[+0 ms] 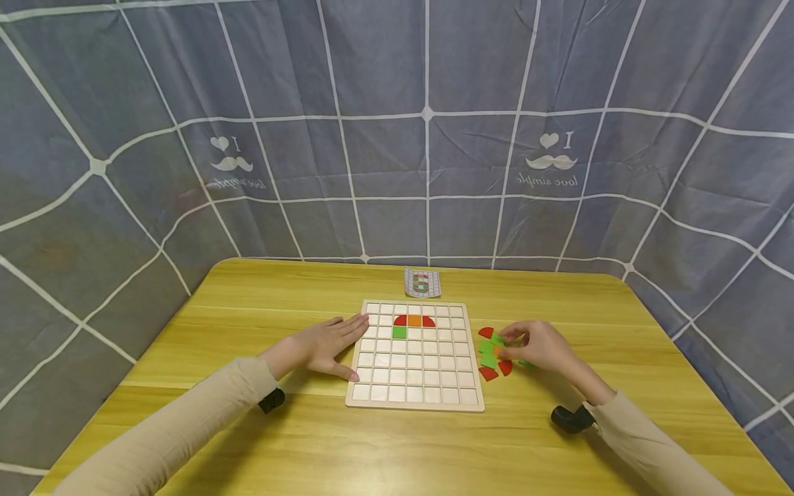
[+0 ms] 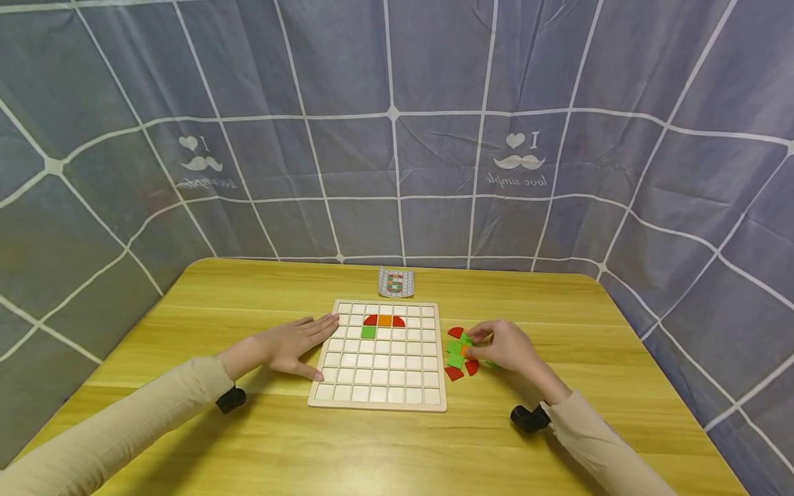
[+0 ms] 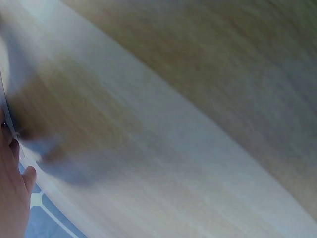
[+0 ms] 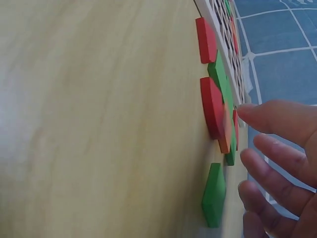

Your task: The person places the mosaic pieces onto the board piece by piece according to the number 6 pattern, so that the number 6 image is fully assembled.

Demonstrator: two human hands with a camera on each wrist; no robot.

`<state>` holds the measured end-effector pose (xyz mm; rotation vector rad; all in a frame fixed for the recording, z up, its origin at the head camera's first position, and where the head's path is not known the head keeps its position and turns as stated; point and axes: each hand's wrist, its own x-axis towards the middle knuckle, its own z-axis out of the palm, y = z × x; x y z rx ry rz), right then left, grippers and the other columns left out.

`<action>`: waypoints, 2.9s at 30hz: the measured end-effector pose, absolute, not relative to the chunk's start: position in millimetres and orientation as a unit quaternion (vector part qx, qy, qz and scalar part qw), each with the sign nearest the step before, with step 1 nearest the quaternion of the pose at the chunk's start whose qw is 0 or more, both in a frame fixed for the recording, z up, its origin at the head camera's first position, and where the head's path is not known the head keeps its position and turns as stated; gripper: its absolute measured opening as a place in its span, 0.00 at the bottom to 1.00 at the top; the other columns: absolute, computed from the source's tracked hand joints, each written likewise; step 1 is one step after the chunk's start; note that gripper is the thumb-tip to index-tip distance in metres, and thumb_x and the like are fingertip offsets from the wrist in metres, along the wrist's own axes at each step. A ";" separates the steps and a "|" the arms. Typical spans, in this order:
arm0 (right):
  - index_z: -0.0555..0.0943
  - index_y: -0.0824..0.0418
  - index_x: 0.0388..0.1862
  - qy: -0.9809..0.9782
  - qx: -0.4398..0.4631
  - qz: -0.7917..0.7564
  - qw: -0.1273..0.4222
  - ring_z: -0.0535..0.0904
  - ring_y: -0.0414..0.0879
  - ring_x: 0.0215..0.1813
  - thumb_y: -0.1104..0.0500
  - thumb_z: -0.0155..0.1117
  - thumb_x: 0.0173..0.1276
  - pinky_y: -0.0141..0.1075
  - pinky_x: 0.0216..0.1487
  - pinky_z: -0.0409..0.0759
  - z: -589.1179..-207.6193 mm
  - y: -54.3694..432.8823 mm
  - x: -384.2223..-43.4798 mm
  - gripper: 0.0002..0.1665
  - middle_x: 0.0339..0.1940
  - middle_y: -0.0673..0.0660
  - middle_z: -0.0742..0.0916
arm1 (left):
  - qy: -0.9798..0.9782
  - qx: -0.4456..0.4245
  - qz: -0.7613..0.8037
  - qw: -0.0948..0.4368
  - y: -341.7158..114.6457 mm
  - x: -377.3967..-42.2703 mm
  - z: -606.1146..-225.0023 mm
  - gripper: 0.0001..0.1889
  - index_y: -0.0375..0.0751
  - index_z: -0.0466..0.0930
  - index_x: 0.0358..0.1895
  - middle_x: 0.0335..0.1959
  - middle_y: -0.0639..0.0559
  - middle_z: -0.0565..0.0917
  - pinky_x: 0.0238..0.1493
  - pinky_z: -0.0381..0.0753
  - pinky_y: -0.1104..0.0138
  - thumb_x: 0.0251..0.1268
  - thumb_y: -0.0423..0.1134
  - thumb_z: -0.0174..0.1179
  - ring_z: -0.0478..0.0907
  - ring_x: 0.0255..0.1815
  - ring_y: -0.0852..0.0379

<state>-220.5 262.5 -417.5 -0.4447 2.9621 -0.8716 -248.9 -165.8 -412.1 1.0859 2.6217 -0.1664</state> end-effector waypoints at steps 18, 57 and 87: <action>0.86 0.59 0.41 0.950 -0.145 -0.278 0.005 0.79 0.41 0.33 0.53 0.75 0.54 0.33 0.34 0.77 -424.7 267.0 -218.2 0.17 0.34 0.51 0.89 | 0.913 0.375 -0.058 0.152 -166.7 -248.9 -412.7 0.56 0.41 0.37 0.78 0.80 0.46 0.38 0.79 0.46 0.55 0.57 0.76 0.47 0.38 0.80 0.51; 0.86 0.62 0.44 0.946 -0.183 -0.266 0.027 0.77 0.37 0.30 0.55 0.73 0.56 0.28 0.29 0.74 -423.3 280.1 -223.5 0.18 0.40 0.56 0.90 | 0.909 0.384 -0.059 0.153 -167.3 -252.0 -413.2 0.56 0.39 0.38 0.78 0.80 0.44 0.39 0.79 0.45 0.53 0.59 0.74 0.47 0.38 0.80 0.49; 0.87 0.59 0.39 0.958 -0.171 -0.230 0.013 0.72 0.36 0.24 0.53 0.73 0.54 0.29 0.24 0.70 -420.3 278.5 -226.3 0.15 0.26 0.47 0.86 | 0.911 0.380 -0.057 0.152 -166.6 -250.8 -410.6 0.56 0.38 0.39 0.78 0.80 0.44 0.39 0.79 0.46 0.53 0.58 0.74 0.49 0.39 0.80 0.48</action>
